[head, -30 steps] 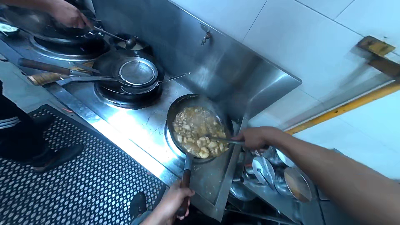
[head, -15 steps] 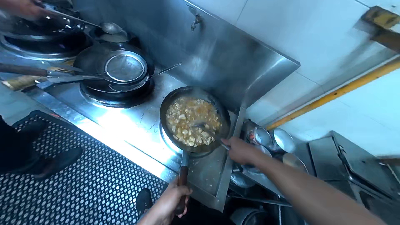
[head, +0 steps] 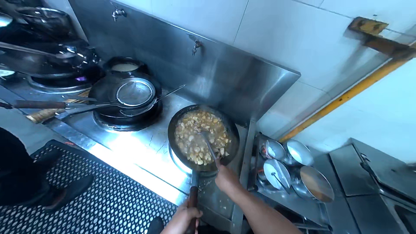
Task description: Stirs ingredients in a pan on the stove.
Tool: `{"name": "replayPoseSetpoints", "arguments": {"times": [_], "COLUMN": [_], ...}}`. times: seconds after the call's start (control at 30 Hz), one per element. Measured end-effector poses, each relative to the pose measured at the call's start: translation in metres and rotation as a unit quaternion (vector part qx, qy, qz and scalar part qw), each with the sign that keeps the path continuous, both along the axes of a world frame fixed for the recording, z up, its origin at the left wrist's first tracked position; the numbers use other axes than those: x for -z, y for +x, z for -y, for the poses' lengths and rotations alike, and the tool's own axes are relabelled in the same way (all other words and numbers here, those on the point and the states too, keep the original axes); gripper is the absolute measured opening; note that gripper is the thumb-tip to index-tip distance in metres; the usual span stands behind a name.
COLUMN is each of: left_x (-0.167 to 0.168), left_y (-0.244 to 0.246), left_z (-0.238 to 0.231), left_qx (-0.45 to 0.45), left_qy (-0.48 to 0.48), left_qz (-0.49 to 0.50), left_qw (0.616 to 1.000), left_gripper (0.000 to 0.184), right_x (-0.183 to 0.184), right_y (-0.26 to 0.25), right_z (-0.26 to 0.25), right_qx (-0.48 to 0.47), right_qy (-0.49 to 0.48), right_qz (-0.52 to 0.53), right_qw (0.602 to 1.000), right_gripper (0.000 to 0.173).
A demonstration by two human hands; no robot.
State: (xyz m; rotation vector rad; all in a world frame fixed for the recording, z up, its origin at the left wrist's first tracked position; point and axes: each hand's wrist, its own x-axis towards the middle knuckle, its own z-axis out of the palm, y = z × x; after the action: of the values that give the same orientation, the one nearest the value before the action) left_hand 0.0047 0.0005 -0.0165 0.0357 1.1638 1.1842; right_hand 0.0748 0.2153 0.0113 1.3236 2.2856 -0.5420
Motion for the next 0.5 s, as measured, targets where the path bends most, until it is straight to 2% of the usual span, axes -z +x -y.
{"name": "replayPoseSetpoints", "arguments": {"times": [0.13, 0.23, 0.33, 0.4, 0.5], "left_x": [0.002, 0.001, 0.000, 0.000, -0.002], "left_y": [0.006, 0.009, 0.009, 0.011, 0.012], "left_z": [-0.002, -0.002, -0.001, -0.001, 0.000], "left_qx": [-0.006, -0.010, -0.026, -0.030, -0.031], "left_qy": [-0.006, -0.002, 0.007, 0.007, 0.006], "left_qz": [-0.003, -0.006, -0.001, -0.002, -0.005], "left_qw": [1.000, 1.000, 1.000, 1.000, 0.999], "left_gripper": [0.048, 0.047, 0.046, 0.045, 0.046], "right_x": [0.008, 0.007, -0.016, -0.040, -0.069], "right_y": [0.004, 0.014, 0.035, 0.060, 0.092], "right_z": [0.000, -0.009, -0.013, -0.014, -0.020], "right_qx": [0.008, 0.058, 0.148, 0.175, 0.188], "right_qy": [0.003, -0.087, -0.203, -0.263, -0.295], "right_qz": [-0.025, -0.122, -0.240, -0.284, -0.342], "right_qw": [1.000, 0.987, 0.938, 0.905, 0.872], "right_gripper": [0.081, 0.073, 0.070, 0.069, 0.067]}}
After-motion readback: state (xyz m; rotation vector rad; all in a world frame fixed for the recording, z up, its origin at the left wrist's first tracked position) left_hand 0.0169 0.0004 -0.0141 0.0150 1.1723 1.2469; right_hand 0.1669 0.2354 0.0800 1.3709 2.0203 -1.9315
